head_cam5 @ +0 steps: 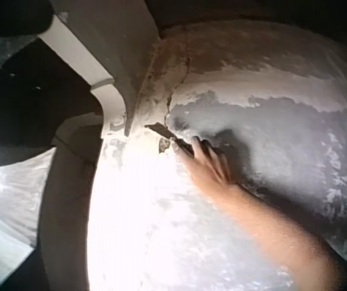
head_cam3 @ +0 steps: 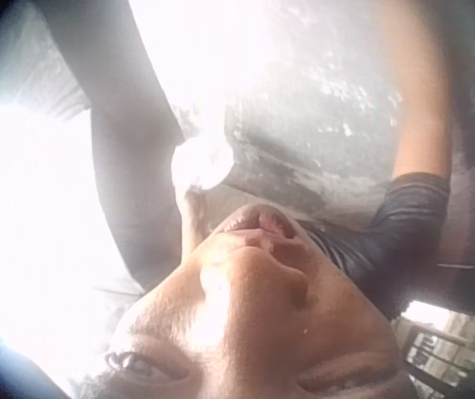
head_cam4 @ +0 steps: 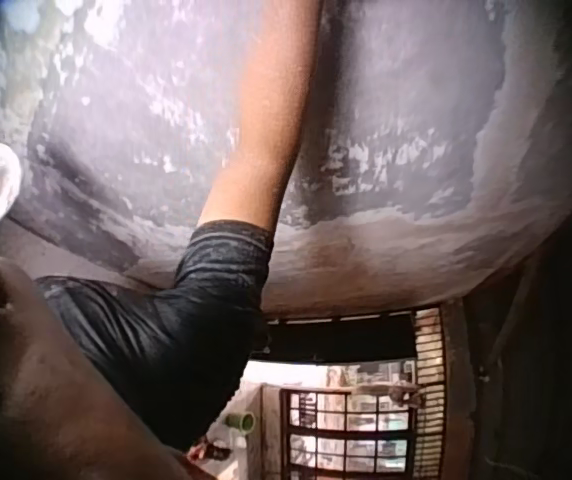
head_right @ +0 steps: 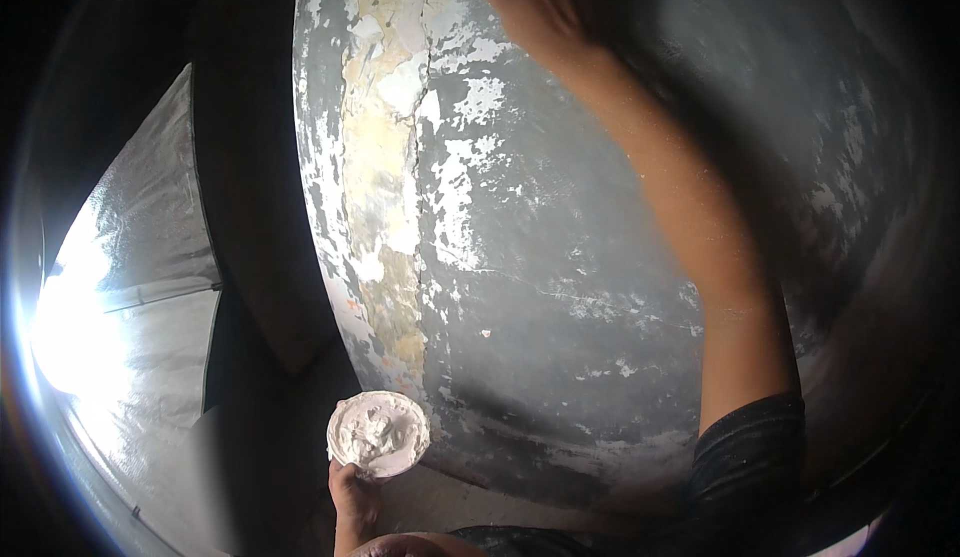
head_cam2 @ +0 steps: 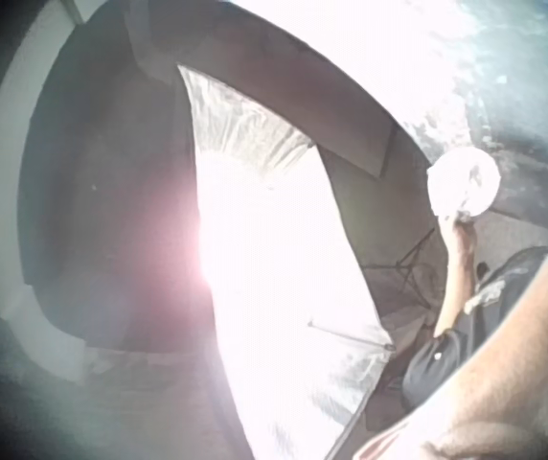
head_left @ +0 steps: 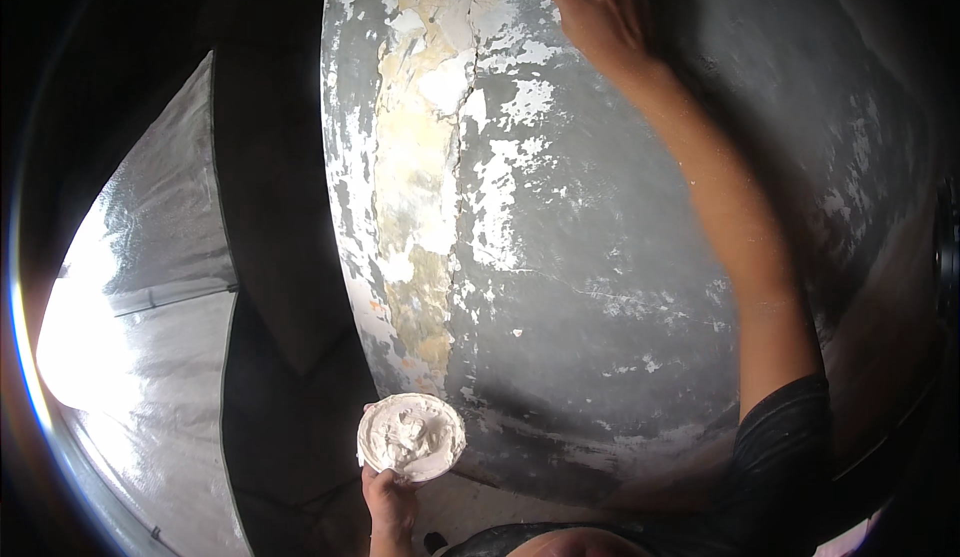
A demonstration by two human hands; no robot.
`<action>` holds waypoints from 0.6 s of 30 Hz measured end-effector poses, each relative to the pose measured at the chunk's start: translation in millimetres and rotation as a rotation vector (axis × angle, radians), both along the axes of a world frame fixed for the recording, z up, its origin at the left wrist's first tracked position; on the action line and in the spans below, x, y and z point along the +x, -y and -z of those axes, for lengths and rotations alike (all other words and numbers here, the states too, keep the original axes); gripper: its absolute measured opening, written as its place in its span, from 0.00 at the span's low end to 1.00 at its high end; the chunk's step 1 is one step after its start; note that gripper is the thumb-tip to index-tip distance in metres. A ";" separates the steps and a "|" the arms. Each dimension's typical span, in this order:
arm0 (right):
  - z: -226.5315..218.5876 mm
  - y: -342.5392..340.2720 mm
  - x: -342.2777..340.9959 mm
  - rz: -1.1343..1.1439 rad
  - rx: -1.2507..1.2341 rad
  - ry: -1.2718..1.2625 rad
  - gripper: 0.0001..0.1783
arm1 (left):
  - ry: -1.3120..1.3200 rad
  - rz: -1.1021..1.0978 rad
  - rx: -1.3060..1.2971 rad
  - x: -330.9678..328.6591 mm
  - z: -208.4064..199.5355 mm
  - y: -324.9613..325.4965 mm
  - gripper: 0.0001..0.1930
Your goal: The person mixes a white compound in a small container using a putty knife, then applies it to a damaged wall section. They scrape and smooth the compound over the wall surface to fill imperfections.
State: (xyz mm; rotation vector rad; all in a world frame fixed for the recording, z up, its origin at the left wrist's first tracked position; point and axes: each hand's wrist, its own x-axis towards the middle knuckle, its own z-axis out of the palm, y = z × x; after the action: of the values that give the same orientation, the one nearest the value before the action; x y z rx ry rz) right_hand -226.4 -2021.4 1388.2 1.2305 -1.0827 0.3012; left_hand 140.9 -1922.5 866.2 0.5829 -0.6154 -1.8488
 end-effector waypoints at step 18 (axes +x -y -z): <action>-21.5 -57.3 -1.0 0.438 0.223 -0.252 0.35 | -0.014 0.032 -0.019 14.7 24.7 12.9 0.42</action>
State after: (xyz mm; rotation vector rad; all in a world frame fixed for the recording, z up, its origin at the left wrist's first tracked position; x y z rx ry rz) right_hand -227.4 -1964.1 1409.7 1.1525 -1.1509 -0.3094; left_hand 155.6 -1935.5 841.4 0.5499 -0.6352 -1.8733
